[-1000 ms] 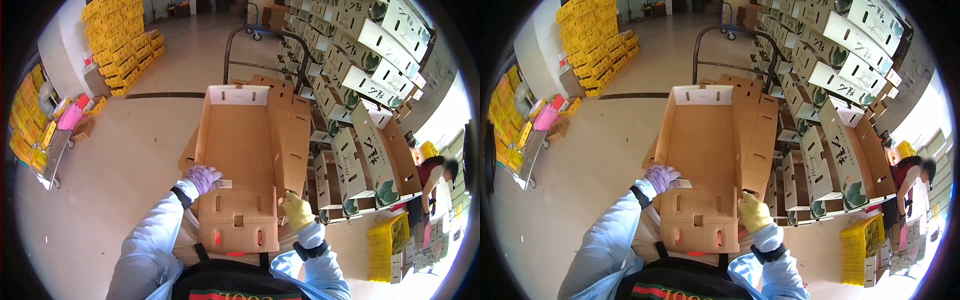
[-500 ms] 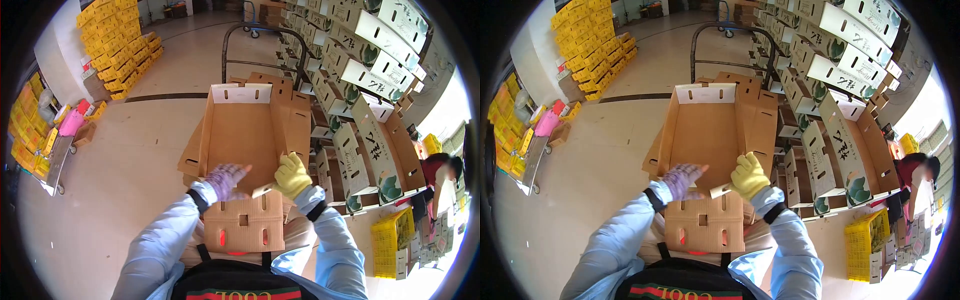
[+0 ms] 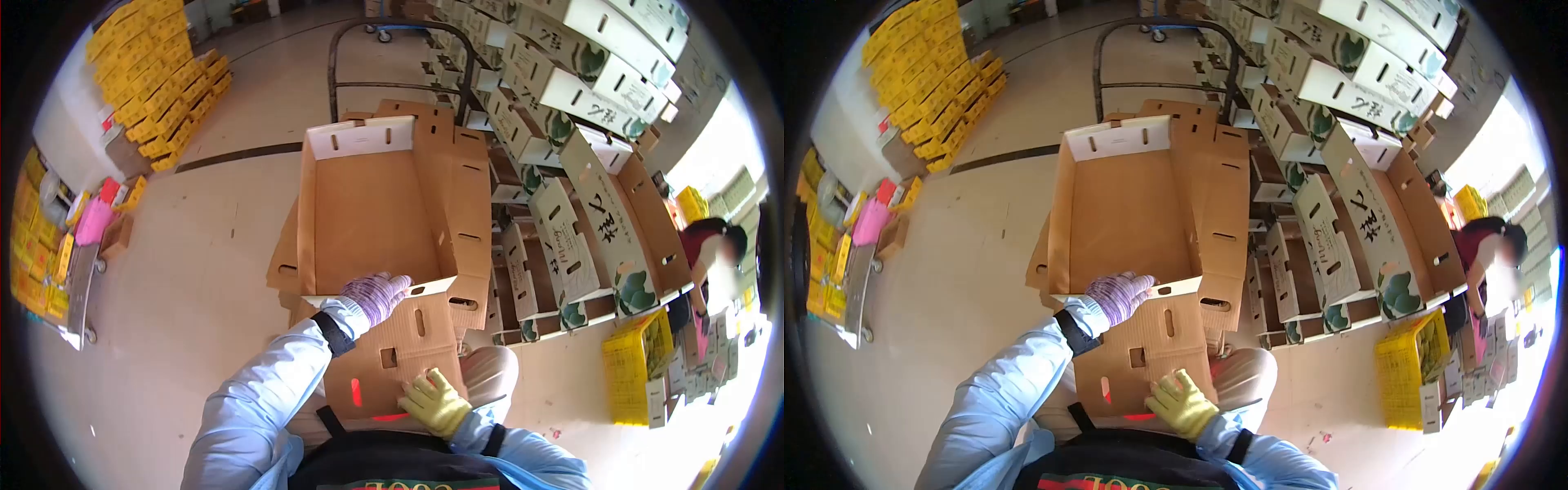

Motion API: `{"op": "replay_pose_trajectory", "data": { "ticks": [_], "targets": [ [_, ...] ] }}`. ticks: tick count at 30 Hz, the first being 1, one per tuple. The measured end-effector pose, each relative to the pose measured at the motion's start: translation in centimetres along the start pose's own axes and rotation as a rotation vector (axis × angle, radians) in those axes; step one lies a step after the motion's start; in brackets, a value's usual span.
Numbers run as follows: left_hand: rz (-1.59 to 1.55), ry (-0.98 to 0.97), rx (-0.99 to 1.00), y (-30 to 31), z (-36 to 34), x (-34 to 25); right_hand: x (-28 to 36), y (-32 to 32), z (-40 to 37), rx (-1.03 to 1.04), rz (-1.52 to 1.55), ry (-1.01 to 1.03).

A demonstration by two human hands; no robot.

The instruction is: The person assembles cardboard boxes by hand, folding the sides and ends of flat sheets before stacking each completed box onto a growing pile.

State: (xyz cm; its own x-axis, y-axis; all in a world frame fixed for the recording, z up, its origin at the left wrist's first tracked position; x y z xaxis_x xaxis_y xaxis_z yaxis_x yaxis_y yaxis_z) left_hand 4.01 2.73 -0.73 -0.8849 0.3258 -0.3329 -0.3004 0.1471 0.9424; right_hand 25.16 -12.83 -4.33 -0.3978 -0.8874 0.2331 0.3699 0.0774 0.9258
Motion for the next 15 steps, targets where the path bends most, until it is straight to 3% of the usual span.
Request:
{"op": "replay_pose_trajectory", "data": {
  "ticks": [5, 7, 9, 11, 13, 14, 15],
  "targets": [
    [-0.14, -0.008, 0.075, -0.5, 1.7, 0.7, -0.8, 8.8, 3.5, -0.262, -0.056, -0.009],
    [-0.161, -0.06, 0.056, -1.1, 2.0, 0.9, -2.7, 12.4, 6.5, -0.394, -0.265, 0.027],
    [-0.166, -0.118, 0.165, -0.7, 3.1, 2.2, -5.7, 12.7, 9.2, -0.463, -0.28, 0.105],
    [-0.463, -0.277, 0.289, -0.2, 3.7, 4.2, -8.7, 13.4, 12.4, -0.574, -0.221, 0.188],
    [-0.726, -0.259, 0.512, 2.8, 3.8, 8.1, -11.1, 13.9, 14.8, -0.513, -0.234, 0.174],
    [-0.917, -0.503, 0.388, 2.8, 4.2, 11.3, -11.9, 14.0, 16.1, -0.518, -0.263, 0.154],
    [-1.055, 0.095, 0.293, 6.7, 2.3, 11.0, -12.6, 13.8, 17.6, -0.523, -0.29, 0.137]
  ]
}}
Point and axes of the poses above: each hand's wrist, its own z-axis towards the middle knuckle, its own y-axis out of the back of the hand, x = y × z, the point moved 1 cm from there along z, towards the middle knuckle, and after that the axes turned 4 degrees about -x, right-handed, at the moved point
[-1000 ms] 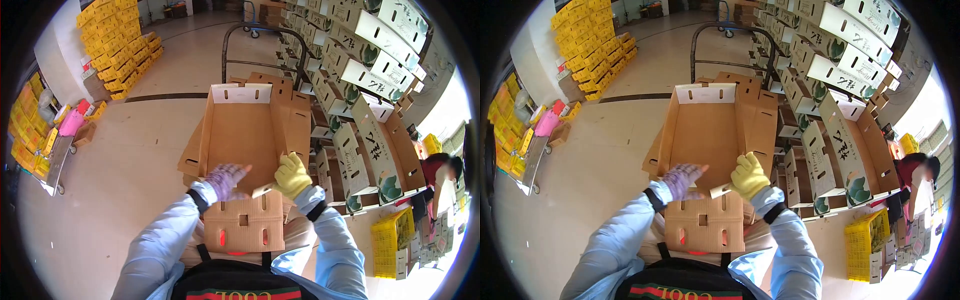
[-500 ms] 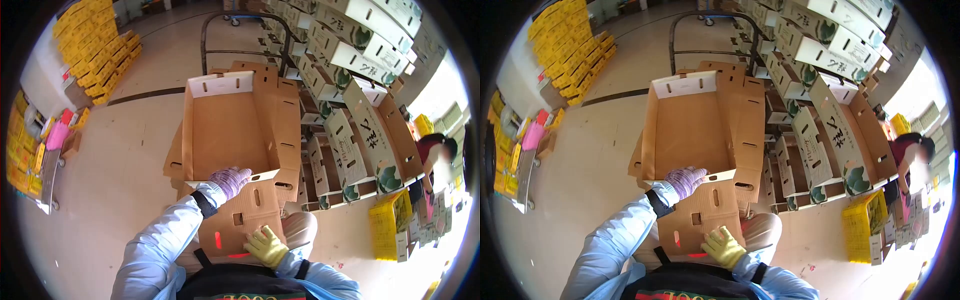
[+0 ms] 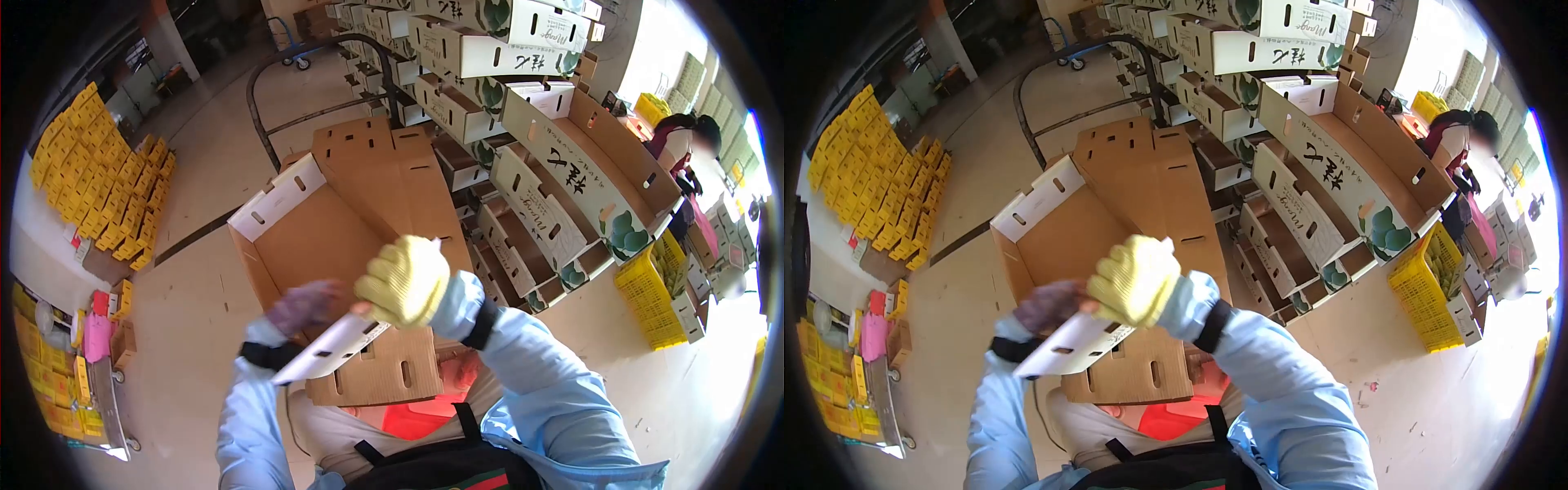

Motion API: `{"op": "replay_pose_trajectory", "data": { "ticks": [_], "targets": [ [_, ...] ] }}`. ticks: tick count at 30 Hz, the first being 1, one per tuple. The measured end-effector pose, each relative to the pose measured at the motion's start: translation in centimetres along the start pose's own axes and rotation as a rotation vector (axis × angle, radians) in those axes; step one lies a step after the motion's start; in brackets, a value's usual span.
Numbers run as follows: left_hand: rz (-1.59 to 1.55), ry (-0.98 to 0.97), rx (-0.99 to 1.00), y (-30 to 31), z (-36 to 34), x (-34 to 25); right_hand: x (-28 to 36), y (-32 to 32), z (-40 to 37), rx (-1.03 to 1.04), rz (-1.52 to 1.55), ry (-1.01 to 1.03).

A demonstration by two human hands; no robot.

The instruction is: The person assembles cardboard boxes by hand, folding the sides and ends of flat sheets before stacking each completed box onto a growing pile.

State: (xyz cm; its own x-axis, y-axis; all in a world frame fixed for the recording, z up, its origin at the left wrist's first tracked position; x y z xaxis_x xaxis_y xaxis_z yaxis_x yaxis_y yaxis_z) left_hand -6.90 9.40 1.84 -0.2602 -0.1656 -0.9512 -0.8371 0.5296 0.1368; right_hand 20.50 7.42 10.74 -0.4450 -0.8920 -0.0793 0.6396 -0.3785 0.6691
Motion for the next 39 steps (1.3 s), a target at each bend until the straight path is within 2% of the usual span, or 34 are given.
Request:
{"op": "replay_pose_trajectory", "data": {
  "ticks": [1, 2, 3, 4, 6, 8, 10, 12, 13, 15, 16, 19, 20, 22, 24, 26, 29, 31, 33, 34, 35, 36, 37, 39],
  "targets": [
    [-0.246, 0.089, -0.223, 2.3, -1.2, -0.3, -0.8, -1.2, 0.7, 0.03, -0.004, -0.059],
    [-0.211, -0.057, -0.559, 3.5, -3.9, -0.9, -1.6, -2.7, 1.3, 0.059, -0.005, -0.116],
    [-0.018, -0.196, -0.849, 6.0, -6.5, 0.5, -2.2, -4.7, 1.8, 0.079, -0.058, -0.161],
    [-0.009, -0.191, -0.857, 5.2, -8.0, 1.2, -3.0, -7.4, 1.5, 0.197, -0.037, -0.222],
    [0.6, -0.636, -1.233, 2.6, -10.9, 0.7, -3.3, -11.2, 0.5, 0.6, -0.183, -0.313],
    [1.095, -0.603, -0.917, -5.2, -9.7, -2.8, -3.1, -12.1, 0.4, 0.653, -0.189, -0.362],
    [1.483, -0.181, -0.581, -8.9, -7.7, -0.9, -2.6, -13.6, -1.2, 0.722, -0.196, -0.383],
    [1.314, 0.066, -0.379, -8.6, -5.5, 2.9, -2.8, -14.6, -3.1, 0.559, -0.199, -0.514],
    [1.316, 0.063, -0.391, -8.1, -5.1, 2.7, -2.7, -14.3, -3.4, 0.553, -0.203, -0.505],
    [1.057, 0.221, -0.106, -8.3, -5.2, 3.0, -1.4, -13.6, -5.0, 0.542, -0.036, -0.629],
    [1.047, 0.226, -0.115, -9.0, -6.0, 3.3, -0.6, -12.5, -5.5, 0.557, 0.05, -0.658],
    [1.204, 0.136, -0.175, -12.7, -8.6, 3.7, 2.9, -9.2, -8.2, 0.737, 0.009, -0.663],
    [1.192, 0.146, -0.171, -13.7, -9.0, 4.2, 4.1, -8.2, -9.0, 0.561, 0.024, -0.659],
    [1.318, 0.063, -0.344, -15.8, -10.0, 5.0, 6.4, -6.3, -10.7, 0.349, 0.01, -0.57],
    [1.204, 0.074, -0.321, -17.4, -11.1, 6.3, 9.2, -5.3, -12.9, 0.43, -0.012, -0.546],
    [1.406, 0.043, -0.297, -19.2, -11.8, 9.6, 11.6, -5.6, -15.6, 0.291, -0.043, -0.481],
    [1.356, 0.013, -0.283, -18.6, -12.3, 9.7, 12.7, -5.9, -17.4, 0.247, -0.096, -0.507],
    [1.301, -0.002, -0.217, -17.6, -11.9, 7.7, 11.6, -5.6, -16.7, 0.621, 0.134, -0.65],
    [1.273, 0.027, -0.15, -16.3, -11.2, 6.7, 9.9, -4.9, -14.8, 0.806, 0.25, -0.575],
    [1.248, 0.05, -0.104, -15.7, -10.9, 5.7, 9.5, -3.7, -13.0, 0.826, 0.332, -0.661],
    [1.219, -0.038, -0.164, -14.9, -10.7, 5.9, 9.2, -2.2, -11.4, 0.838, 0.42, -0.744],
    [1.185, -0.12, -0.221, -14.1, -10.6, 6.1, 8.9, -0.9, -11.0, 0.689, 0.507, -0.661],
    [1.195, -0.157, -0.215, -13.5, -9.9, 5.6, 8.9, 0.2, -10.3, 0.71, 0.459, -0.646],
    [1.23, -0.046, -0.291, -12.4, -9.4, 4.6, 8.8, 0.8, -9.8, 0.723, 0.396, -0.636]
  ]
}}
Point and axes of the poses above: each hand's wrist, its own z-axis towards the middle knuckle, its own y-axis out of the back of the hand, x = y × z, the point moved 1 cm from there along z, towards the middle knuckle, and after that the axes turned 4 degrees about -x, right-handed, at the moved point
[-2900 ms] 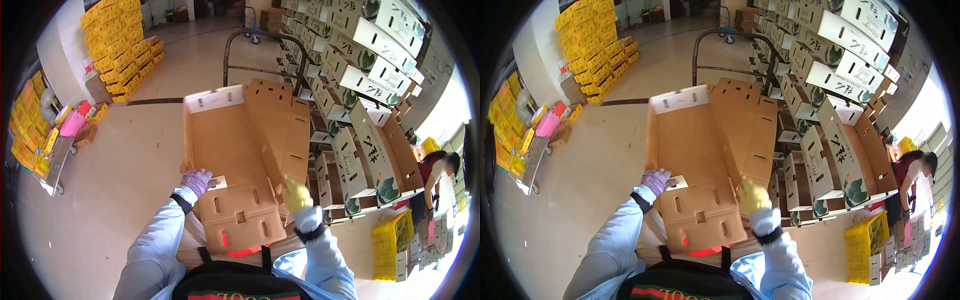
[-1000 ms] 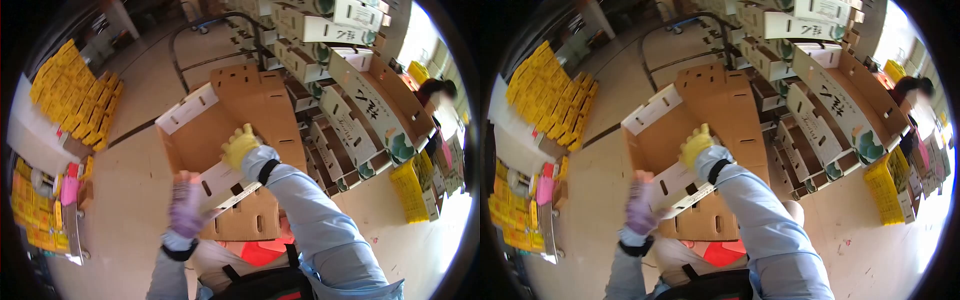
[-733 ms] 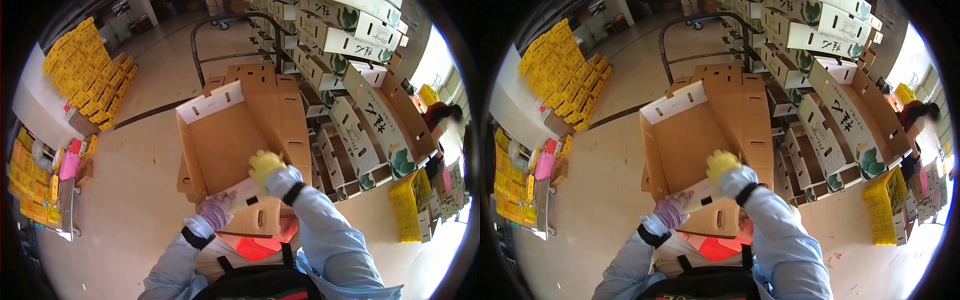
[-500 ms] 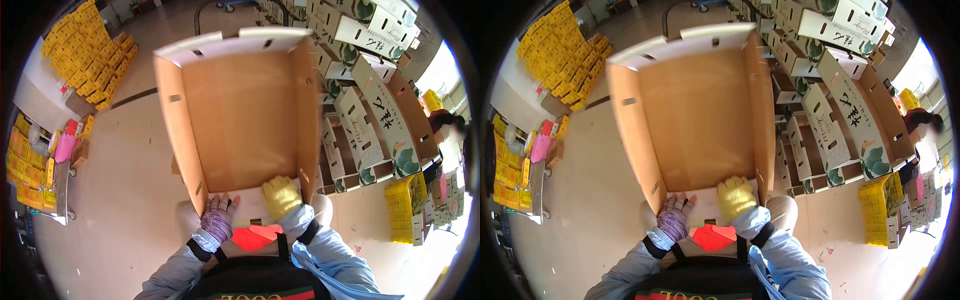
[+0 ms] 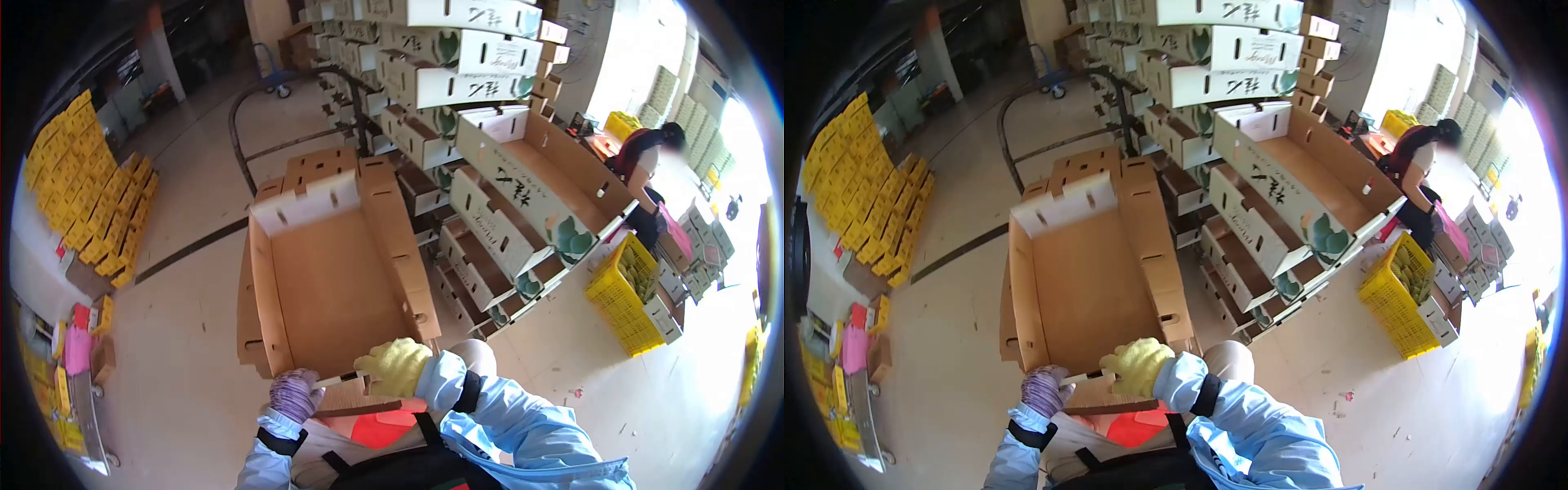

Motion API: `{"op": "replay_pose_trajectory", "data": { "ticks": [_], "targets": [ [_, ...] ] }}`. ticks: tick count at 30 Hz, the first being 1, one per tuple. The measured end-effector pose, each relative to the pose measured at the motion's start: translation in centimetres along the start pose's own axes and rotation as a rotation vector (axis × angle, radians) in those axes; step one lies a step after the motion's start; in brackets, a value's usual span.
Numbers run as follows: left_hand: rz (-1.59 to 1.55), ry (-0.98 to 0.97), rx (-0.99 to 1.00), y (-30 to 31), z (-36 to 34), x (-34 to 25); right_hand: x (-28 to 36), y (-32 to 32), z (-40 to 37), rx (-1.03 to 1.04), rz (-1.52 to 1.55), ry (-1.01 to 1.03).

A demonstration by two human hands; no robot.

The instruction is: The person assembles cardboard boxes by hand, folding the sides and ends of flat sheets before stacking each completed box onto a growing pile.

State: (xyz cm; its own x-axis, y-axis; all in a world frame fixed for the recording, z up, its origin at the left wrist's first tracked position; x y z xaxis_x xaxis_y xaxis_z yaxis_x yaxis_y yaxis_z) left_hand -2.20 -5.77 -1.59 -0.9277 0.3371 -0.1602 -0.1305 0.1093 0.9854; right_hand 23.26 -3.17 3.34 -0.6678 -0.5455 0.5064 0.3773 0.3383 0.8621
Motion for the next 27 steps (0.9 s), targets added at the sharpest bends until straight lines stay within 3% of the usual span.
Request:
{"op": "replay_pose_trajectory", "data": {
  "ticks": [3, 5, 9, 14, 17, 20, 23, 26, 27],
  "targets": [
    [-0.008, -0.065, -0.034, 1.2, 0.2, 0.1, -1.4, -0.5, -0.1, -0.104, -0.185, 0.04],
    [0.038, -0.076, -0.033, 1.7, -0.2, -0.3, -1.9, 0.2, -0.1, 0.126, -0.254, -0.075],
    [-0.037, -0.205, -0.157, 4.0, -0.5, -1.2, 1.9, 4.1, -4.4, -0.036, -0.287, -0.035],
    [0.147, -0.642, -0.682, 11.5, 1.3, -6.5, 3.5, 8.6, -9.8, -0.36, -0.515, -0.152],
    [0.016, -0.614, -0.842, 15.2, 0.5, -9.5, 4.1, 13.4, -12.0, -0.548, -0.615, -0.282],
    [-0.148, -0.551, -0.874, 12.5, 0.1, -8.7, 3.6, 17.6, -12.6, -0.654, -0.698, -0.485],
    [-0.131, -0.544, -0.745, 7.7, -0.1, -6.6, 1.2, 22.6, -11.4, -0.791, -0.728, -0.468],
    [-0.242, -0.518, -0.673, 4.5, -1.7, -5.7, -5.5, 26.2, -9.0, -0.977, -0.853, -0.382],
    [-0.238, -0.522, -0.678, 3.8, -2.3, -5.6, -5.9, 28.0, -7.6, -0.836, -0.738, -0.634]
  ]
}}
Point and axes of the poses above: each hand's wrist, its own z-axis towards the middle knuckle, its own y-axis out of the back of the hand, x = y × z, the point moved 1 cm from there along z, towards the middle knuckle, and after that the axes turned 4 degrees about -x, right-handed, at the moved point
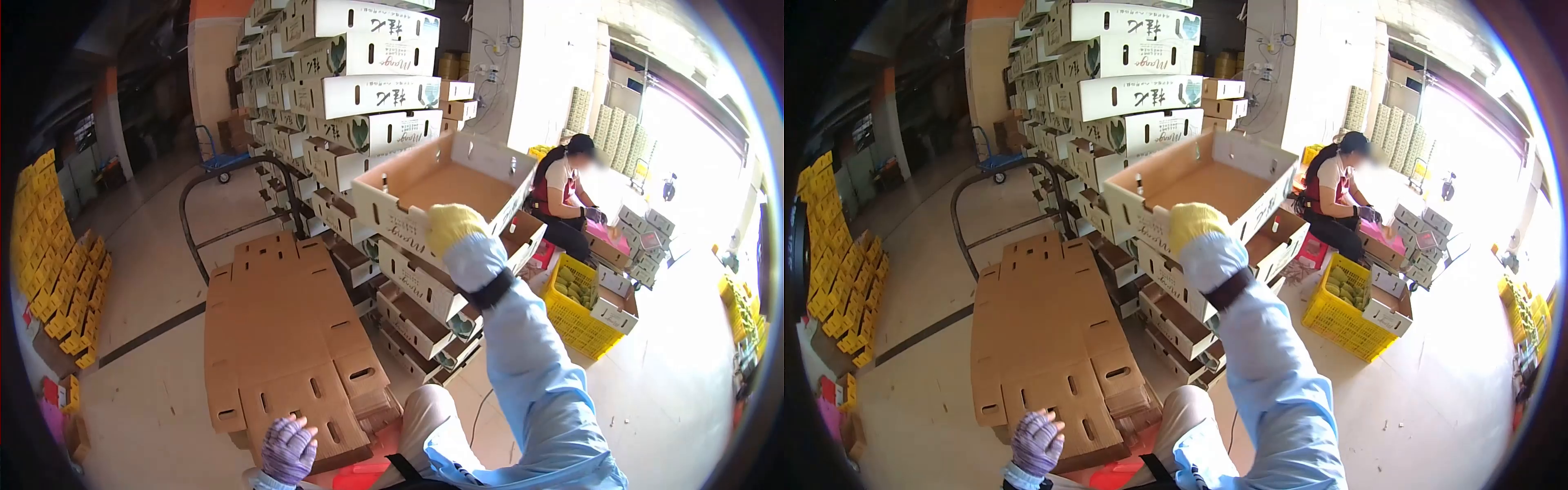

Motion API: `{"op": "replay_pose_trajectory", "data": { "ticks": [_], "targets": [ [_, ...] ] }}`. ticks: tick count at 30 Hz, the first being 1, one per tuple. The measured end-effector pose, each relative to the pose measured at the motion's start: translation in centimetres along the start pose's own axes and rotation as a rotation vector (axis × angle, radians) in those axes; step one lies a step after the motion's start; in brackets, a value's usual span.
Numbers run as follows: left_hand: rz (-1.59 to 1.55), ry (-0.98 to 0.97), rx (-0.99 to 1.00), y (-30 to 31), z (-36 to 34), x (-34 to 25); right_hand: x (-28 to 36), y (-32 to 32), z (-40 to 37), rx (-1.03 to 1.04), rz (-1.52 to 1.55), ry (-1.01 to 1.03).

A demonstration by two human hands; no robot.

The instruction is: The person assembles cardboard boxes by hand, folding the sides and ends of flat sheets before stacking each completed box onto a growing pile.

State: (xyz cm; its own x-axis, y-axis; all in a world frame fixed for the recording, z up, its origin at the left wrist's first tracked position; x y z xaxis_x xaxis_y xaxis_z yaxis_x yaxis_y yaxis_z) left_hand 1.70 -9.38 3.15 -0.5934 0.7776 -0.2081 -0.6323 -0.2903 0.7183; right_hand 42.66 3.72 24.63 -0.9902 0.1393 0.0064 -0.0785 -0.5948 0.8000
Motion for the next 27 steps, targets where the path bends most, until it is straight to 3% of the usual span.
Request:
{"op": "replay_pose_trajectory", "data": {
  "ticks": [1, 5, 8, 11, 14, 15, 16, 17, 19, 22, 23, 25, 26, 27],
  "targets": [
    [-0.016, 0.049, 0.031, 0.0, -0.7, -0.2, 0.0, 0.0, 1.5, 0.137, -0.034, -0.112],
    [-0.007, 0.114, 0.085, 0.9, -2.2, -0.5, -0.6, -0.1, 4.2, 0.241, -0.045, -0.142],
    [-0.02, 0.177, 0.122, 0.3, -3.1, -0.3, -1.4, -0.8, 4.2, 0.196, 0.004, -0.114],
    [-0.026, 0.103, 0.14, -0.5, -3.5, -0.3, -2.1, -1.7, 4.3, 0.169, -0.055, -0.108],
    [-0.073, 0.229, 0.177, -2.4, -4.4, 0.8, -1.9, -1.4, 4.4, 0.186, -0.064, -0.062],
    [-0.105, 0.257, 0.15, -2.6, -4.7, 1.8, -1.0, -0.2, 3.4, 0.066, -0.009, -0.047],
    [-0.133, 0.29, 0.121, -2.6, -5.2, 2.9, 0.7, 0.6, 3.1, 0.072, -0.093, -0.114],
    [-0.113, 0.377, 0.087, -2.1, -5.1, 4.2, 1.3, 0.4, 1.8, -0.181, -0.095, 0.059],
    [-0.02, 0.603, -0.027, -1.4, -6.1, 8.2, 3.7, 0.1, -0.9, -0.458, 0.155, 0.255],
    [0.26, 0.86, -0.139, -1.2, -10.9, 17.7, 6.1, -7.5, -7.0, -0.465, 0.487, 0.34],
    [0.325, 0.936, -0.161, -0.9, -11.7, 19.9, 6.7, -11.5, -9.5, -0.183, 0.544, 0.173],
    [0.452, 1.158, -0.069, -1.8, -14.7, 25.1, 7.0, -23.1, -15.8, 0.026, 0.441, -0.028],
    [0.472, 1.174, -0.08, -2.2, -15.3, 26.1, 6.8, -28.2, -18.8, 0.279, 0.434, -0.202],
    [0.347, 1.306, 0.012, -2.8, -15.6, 26.8, 8.5, -27.3, -19.1, 0.7, 0.508, -0.507]
  ]
}}
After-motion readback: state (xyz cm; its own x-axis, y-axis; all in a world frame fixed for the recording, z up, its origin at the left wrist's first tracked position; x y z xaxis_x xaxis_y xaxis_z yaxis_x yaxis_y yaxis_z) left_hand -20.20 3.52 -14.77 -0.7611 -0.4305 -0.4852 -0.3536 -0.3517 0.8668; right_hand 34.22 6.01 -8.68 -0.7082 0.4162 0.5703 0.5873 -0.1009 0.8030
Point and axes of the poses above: each hand's wrist, its own z-axis towards the middle knuckle, its own y-axis out of the back of the hand, x = y × z, the point moved 1 cm from there along z, towards the middle knuckle, and after that the axes turned 4 degrees about -x, right-handed, at the moved point
